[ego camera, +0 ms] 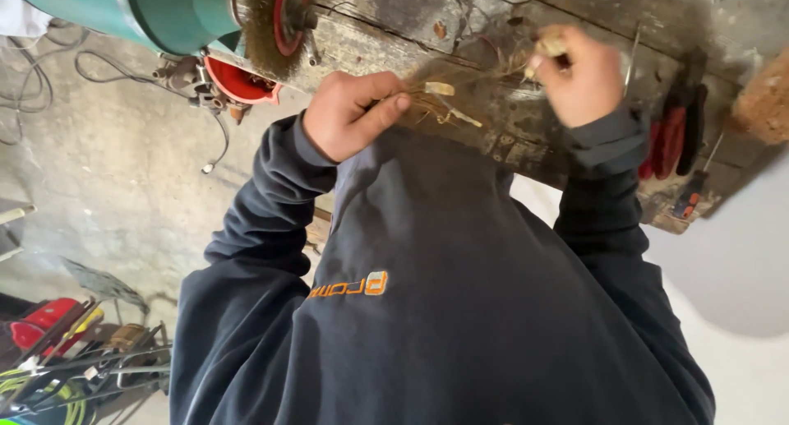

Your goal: Stripping insulation from electrical wires using pliers and sorting copper at a workbench.

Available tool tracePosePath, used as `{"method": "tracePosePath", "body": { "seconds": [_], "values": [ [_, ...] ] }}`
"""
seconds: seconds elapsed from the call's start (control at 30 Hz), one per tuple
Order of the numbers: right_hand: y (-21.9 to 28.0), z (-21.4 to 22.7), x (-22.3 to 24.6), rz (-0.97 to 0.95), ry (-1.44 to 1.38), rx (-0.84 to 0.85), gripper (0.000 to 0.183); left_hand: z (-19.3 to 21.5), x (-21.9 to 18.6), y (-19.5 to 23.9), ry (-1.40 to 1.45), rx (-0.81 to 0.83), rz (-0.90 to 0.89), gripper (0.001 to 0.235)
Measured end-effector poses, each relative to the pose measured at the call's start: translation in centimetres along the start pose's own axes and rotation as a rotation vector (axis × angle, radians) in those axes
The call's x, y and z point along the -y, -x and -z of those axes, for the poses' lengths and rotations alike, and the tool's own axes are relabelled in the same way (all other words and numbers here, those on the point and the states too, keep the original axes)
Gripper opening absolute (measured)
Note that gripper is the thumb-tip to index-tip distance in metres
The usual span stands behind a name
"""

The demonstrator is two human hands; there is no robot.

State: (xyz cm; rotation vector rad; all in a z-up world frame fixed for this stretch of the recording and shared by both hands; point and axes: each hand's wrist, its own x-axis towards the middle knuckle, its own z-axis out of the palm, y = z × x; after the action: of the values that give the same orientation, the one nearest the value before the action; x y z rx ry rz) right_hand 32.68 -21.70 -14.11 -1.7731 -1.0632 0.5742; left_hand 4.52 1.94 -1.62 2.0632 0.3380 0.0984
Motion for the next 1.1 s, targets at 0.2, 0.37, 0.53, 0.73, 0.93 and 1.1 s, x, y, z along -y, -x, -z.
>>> {"method": "tracePosePath", "body": {
  "seconds": [0.2,0.37,0.53,0.73,0.93,1.1],
  "values": [
    [-0.2,0.2,10.2,0.167,0.424,-0.055,0.031,-1.0,-0.8,-1.6,0.007,-0.02,-0.116,0.015],
    [-2.6,-1.0,19.4,0.567,0.507,-0.035,0.046,-2.2,-1.4,-2.5,-0.03,0.03,-0.088,0.018],
    [-2.5,-2.0,15.1,0.546,0.553,0.147,0.029,-1.5,-1.1,-2.3,0.104,0.112,-0.071,0.021],
    [-0.7,-2.4,12.8,0.445,0.262,0.23,0.021,-1.2,-0.7,-1.3,-0.145,0.1,-0.193,0.026],
    [0.8,-1.3,15.0,0.558,0.4,0.189,0.023,0.2,-2.8,-0.3,-0.293,0.076,-0.373,0.029],
    [1.3,0.4,16.7,0.653,0.52,0.238,0.023,0.8,-4.3,0.6,-0.327,0.108,-0.423,0.03]
  ]
}}
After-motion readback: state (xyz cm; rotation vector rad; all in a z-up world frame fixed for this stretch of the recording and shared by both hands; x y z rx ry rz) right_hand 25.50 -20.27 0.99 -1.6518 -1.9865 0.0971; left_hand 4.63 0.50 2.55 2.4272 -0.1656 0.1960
